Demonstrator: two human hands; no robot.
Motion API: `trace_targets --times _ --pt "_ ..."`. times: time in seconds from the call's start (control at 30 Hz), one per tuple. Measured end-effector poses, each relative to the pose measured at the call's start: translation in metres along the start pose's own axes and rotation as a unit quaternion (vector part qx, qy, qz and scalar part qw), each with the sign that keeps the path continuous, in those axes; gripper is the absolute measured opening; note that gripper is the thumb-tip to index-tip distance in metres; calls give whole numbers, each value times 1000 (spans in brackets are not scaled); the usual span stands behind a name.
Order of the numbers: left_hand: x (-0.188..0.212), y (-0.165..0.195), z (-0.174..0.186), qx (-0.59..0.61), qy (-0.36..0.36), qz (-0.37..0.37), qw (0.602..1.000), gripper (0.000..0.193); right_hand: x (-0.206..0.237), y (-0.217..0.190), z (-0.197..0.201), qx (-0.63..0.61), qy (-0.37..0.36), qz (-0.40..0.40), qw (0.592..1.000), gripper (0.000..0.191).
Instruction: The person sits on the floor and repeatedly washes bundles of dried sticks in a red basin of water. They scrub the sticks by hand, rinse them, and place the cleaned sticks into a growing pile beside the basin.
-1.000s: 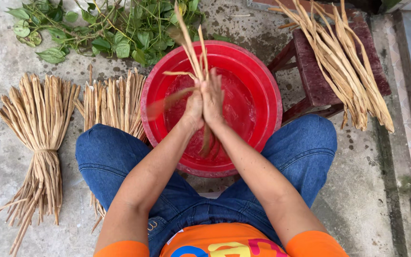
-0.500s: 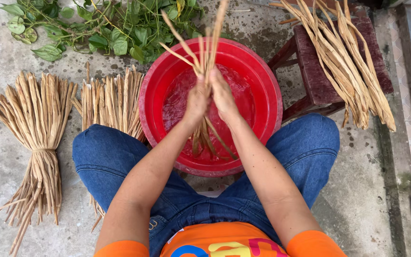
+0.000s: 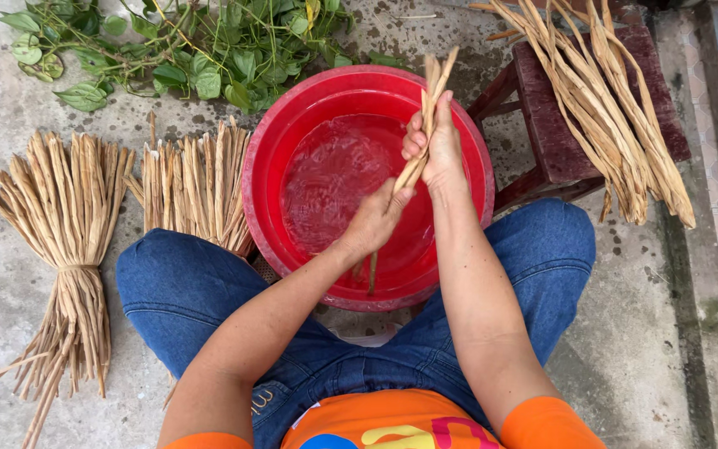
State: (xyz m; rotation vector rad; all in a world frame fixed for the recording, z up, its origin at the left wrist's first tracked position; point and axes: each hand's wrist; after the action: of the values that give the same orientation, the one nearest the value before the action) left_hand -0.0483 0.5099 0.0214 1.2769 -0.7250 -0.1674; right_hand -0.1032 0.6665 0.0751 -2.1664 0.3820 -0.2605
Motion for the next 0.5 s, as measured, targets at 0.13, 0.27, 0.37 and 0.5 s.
trace_targets --times 0.13,0.27,0.37,0.5 --pt "-12 0 18 86 34 5 996 61 19 -23 -35 -46 123 -55 990 41" --pt "-10 13 23 61 15 115 991 64 24 -11 -43 50 -28 10 998 39" --pt "8 24 7 -22 19 67 997 54 10 2 -19 28 -32 -3 999 29" --pt "25 30 4 -115 20 -112 987 45 -14 3 23 10 76 -34 996 38"
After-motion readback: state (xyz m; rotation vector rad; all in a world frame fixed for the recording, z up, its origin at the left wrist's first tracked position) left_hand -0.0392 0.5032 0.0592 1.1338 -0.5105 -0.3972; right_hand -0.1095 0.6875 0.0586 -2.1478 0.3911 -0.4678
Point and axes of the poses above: each hand's wrist, its own x-axis away from the middle knuckle, its own z-axis out of the back of the hand, y = z × x, and after that the axes turned 13 degrees about z, right-handed
